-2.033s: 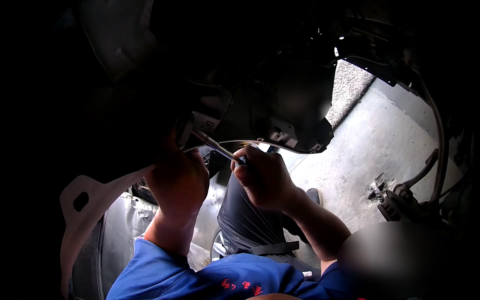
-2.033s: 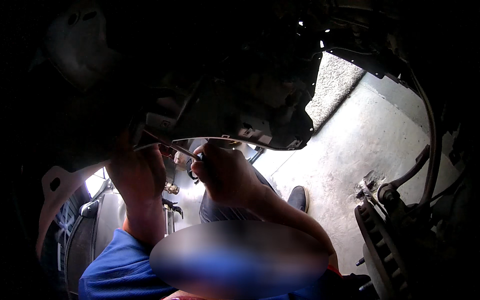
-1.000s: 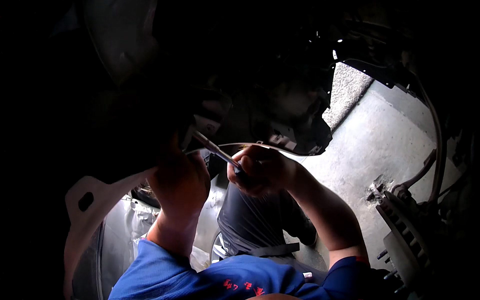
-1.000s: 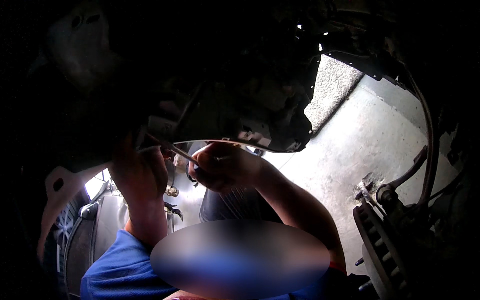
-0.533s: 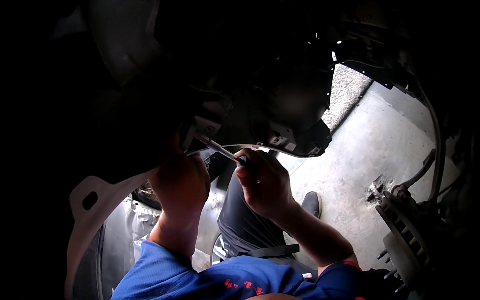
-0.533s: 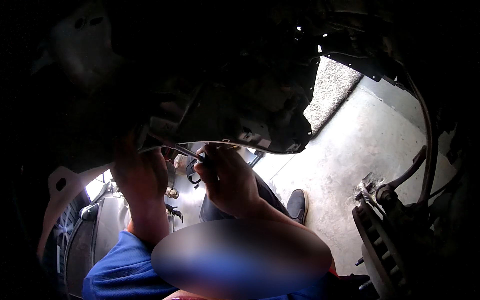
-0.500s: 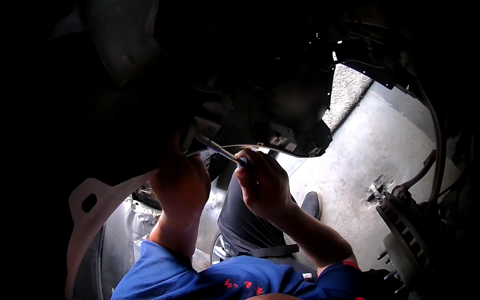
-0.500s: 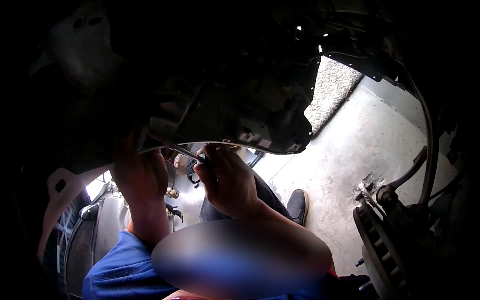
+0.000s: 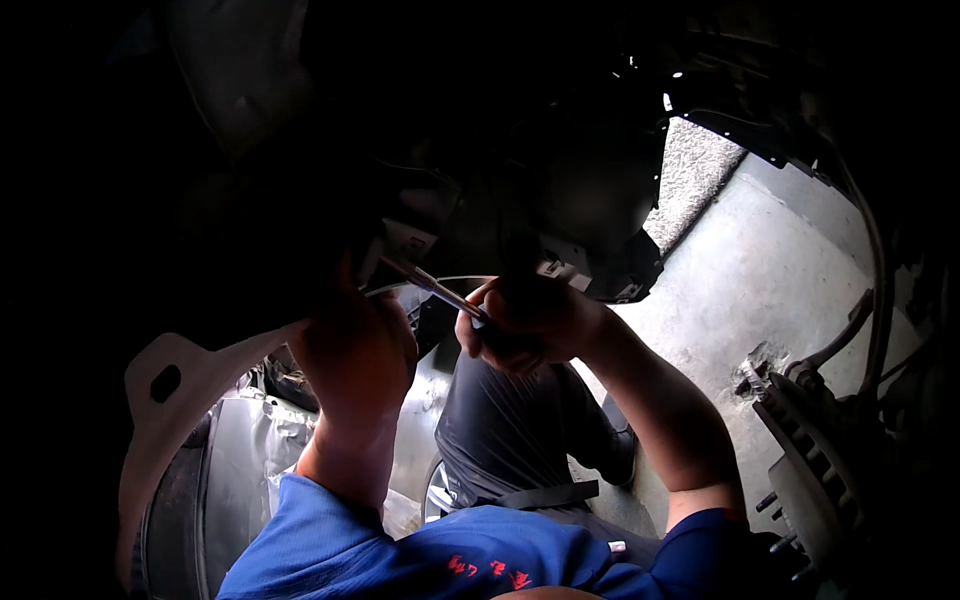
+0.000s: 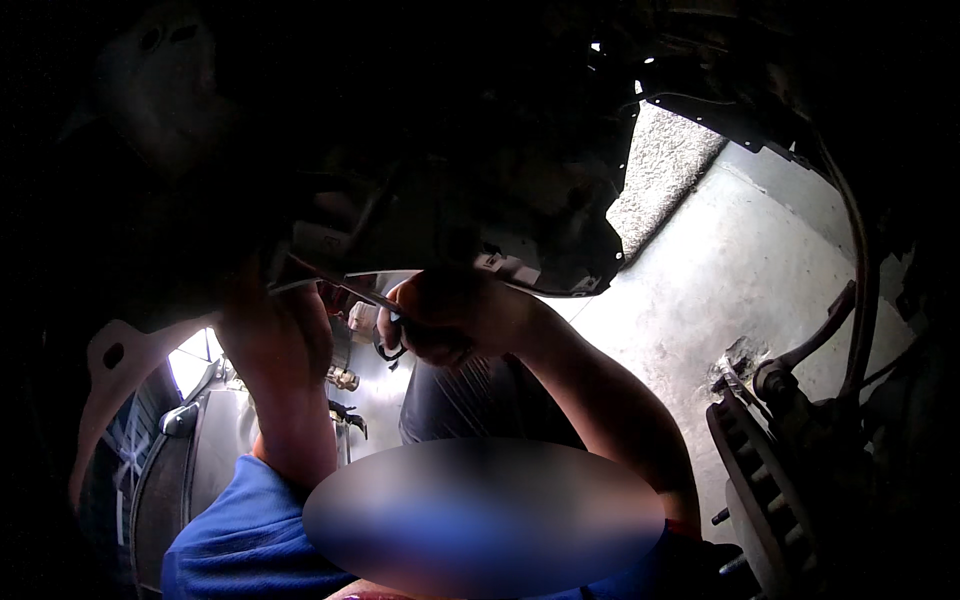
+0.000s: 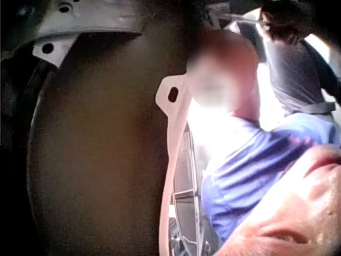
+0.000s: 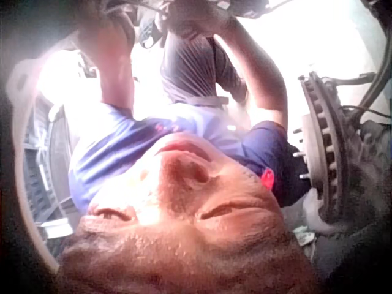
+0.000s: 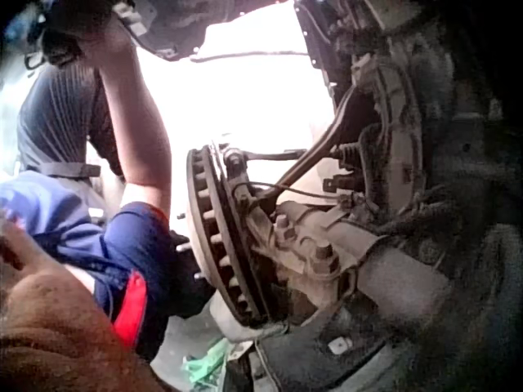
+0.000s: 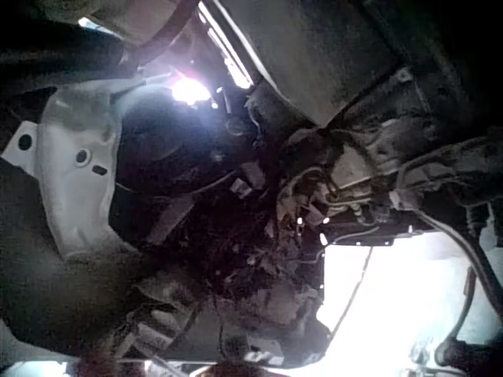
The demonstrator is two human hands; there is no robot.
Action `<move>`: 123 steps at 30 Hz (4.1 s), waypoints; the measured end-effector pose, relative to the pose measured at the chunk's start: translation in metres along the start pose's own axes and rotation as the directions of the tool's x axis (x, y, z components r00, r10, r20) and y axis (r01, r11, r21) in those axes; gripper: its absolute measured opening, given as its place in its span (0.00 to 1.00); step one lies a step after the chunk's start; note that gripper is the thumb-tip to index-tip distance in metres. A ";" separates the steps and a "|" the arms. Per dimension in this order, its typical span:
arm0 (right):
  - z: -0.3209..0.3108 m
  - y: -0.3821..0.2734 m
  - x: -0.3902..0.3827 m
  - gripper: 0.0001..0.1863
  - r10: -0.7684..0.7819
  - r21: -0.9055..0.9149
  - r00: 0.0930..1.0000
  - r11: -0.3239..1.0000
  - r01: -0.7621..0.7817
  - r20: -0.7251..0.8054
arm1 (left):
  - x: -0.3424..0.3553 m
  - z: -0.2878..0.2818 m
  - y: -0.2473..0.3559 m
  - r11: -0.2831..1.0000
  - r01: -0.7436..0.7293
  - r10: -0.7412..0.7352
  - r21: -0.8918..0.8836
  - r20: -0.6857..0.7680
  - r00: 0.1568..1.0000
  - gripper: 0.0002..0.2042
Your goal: The person unscrews and fastens screws inside a car's wheel well using a screwdriver and aligns the outer fender panel into place by hand.
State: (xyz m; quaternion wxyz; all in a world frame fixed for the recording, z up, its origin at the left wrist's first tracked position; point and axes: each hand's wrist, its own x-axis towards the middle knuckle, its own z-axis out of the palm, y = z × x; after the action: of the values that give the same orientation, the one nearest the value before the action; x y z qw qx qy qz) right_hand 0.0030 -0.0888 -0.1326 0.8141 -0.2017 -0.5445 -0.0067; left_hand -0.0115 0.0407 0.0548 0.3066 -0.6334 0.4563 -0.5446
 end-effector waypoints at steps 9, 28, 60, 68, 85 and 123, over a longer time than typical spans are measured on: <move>0.060 0.026 0.003 0.15 -0.691 -0.930 0.623 0.249 -0.269 -0.365 | 0.009 -0.006 -0.002 0.974 0.020 -0.043 -0.224 -0.095 0.995 0.27; 0.019 -0.007 -0.004 0.30 0.067 -0.063 0.980 0.995 -0.081 -0.187 | 0.009 -0.008 -0.005 0.987 -0.041 0.024 -0.155 -0.113 0.993 0.29; 0.036 0.023 -0.013 0.15 -0.333 -0.417 0.804 0.901 0.118 -0.492 | 0.020 0.007 0.003 0.941 -0.072 -0.022 -0.331 -0.271 0.962 0.23; 0.064 0.049 -0.008 0.13 -0.843 -0.934 0.404 0.302 -0.190 -0.355 | -0.008 0.099 -0.029 0.910 -0.396 0.272 -0.118 -0.551 0.789 0.18; 0.053 0.068 -0.004 0.13 -0.951 -0.626 0.307 -0.222 -0.747 -0.028 | 0.007 0.126 0.091 0.106 -0.364 -0.182 -0.926 -0.378 0.908 0.43; 0.070 0.055 0.007 0.16 -0.970 -0.526 0.238 -0.232 -0.818 0.056 | 0.060 0.024 0.060 -0.067 -0.232 -0.562 -0.970 -0.155 0.812 0.41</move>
State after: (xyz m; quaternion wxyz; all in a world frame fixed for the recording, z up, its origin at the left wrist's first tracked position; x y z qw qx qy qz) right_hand -0.0429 -0.0133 -0.1210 0.3266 -0.5524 0.3366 -0.6891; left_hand -0.0031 -0.0407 0.0214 -0.4617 -0.5257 0.6771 -0.2280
